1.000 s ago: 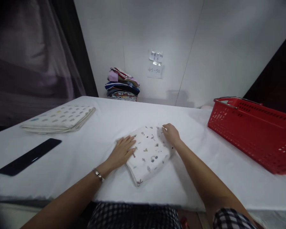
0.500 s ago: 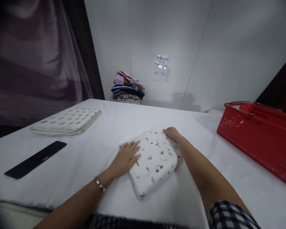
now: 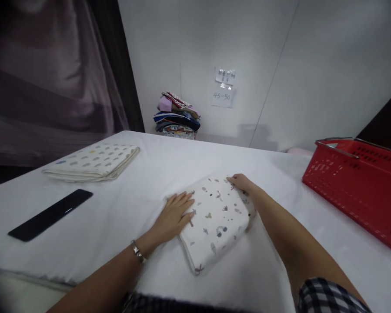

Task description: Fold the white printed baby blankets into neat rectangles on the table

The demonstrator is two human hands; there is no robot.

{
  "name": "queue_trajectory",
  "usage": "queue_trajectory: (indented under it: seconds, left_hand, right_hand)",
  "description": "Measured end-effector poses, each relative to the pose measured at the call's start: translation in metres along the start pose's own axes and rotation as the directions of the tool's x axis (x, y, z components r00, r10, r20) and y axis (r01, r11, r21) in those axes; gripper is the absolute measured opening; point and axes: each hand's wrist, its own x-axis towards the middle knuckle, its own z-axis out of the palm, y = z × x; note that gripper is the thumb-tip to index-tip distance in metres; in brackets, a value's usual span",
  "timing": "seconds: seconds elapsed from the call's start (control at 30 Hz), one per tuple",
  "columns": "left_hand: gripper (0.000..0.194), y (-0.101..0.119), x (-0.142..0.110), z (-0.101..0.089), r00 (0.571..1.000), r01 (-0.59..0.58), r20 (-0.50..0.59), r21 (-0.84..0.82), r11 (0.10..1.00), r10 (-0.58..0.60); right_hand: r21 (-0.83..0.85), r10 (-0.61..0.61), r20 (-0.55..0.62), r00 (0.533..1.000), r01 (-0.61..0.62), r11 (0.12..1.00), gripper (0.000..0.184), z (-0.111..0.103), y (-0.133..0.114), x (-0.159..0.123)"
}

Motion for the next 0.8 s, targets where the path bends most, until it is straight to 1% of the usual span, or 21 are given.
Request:
queue_trajectory:
  seconds: [0.1,0.17,0.23,0.3,0.37,0.43,0.57,0.63,0.67,0.7,0.73,0.8]
  left_hand:
    - [0.039,0.0,0.0,0.001,1.0,0.0,0.001,-0.005,1.0,0.0]
    - [0.039,0.0,0.0,0.001,1.0,0.002,0.005,-0.01,1.0,-0.002]
    - [0.039,0.0,0.001,0.001,1.0,0.008,0.003,-0.018,1.0,-0.008]
    - [0.04,0.001,0.001,0.0,1.0,0.013,0.002,-0.028,1.0,-0.013]
    - [0.04,0.001,0.001,0.0,1.0,0.015,0.007,-0.031,0.999,-0.015]
    - [0.04,0.002,0.001,0.0,1.0,0.017,0.01,-0.028,0.999,-0.017]
    - [0.04,0.001,0.001,0.002,1.0,0.021,0.001,-0.023,1.0,-0.021]
    - [0.04,0.001,0.001,0.003,1.0,0.02,-0.005,-0.025,0.999,-0.02]
    - [0.039,0.001,0.0,0.003,1.0,0.019,-0.008,-0.027,0.999,-0.019]
    - [0.039,0.002,0.0,0.003,1.0,0.02,-0.011,-0.03,0.999,-0.02]
    - [0.039,0.002,0.0,0.003,1.0,0.02,-0.013,-0.032,0.999,-0.02]
    - [0.04,0.003,-0.001,0.003,1.0,0.018,-0.013,-0.033,0.999,-0.019]
  right_hand:
    - [-0.005,0.024,0.071,0.997,-0.024,1.0,0.047,-0.015,0.011,-0.018]
    - [-0.019,0.024,0.09,0.996,-0.022,1.0,0.049,-0.02,0.02,-0.032]
    - [-0.093,0.002,0.054,0.999,0.003,0.996,0.048,-0.021,0.027,-0.044]
    - [-0.191,-0.026,-0.02,0.999,0.022,0.981,0.046,-0.015,0.032,-0.054]
    - [-0.257,-0.039,-0.093,0.995,0.014,0.966,0.047,-0.008,0.034,-0.059]
    - [-0.288,-0.037,-0.135,0.99,-0.003,0.957,0.049,-0.002,0.035,-0.06]
    - [-0.34,-0.031,-0.139,0.99,-0.019,0.94,0.051,-0.004,0.033,-0.06]
    - [-0.364,-0.018,-0.135,0.991,-0.032,0.931,0.052,-0.006,0.032,-0.065]
    - [-0.375,-0.027,-0.153,0.988,-0.033,0.927,0.052,-0.006,0.031,-0.069]
    - [-0.386,-0.068,-0.181,0.981,-0.008,0.923,0.052,-0.005,0.031,-0.074]
    - [-0.401,-0.143,-0.199,0.97,0.052,0.915,0.051,-0.002,0.032,-0.079]
    - [-0.437,-0.33,-0.192,0.924,0.221,0.872,0.049,0.006,0.034,-0.09]
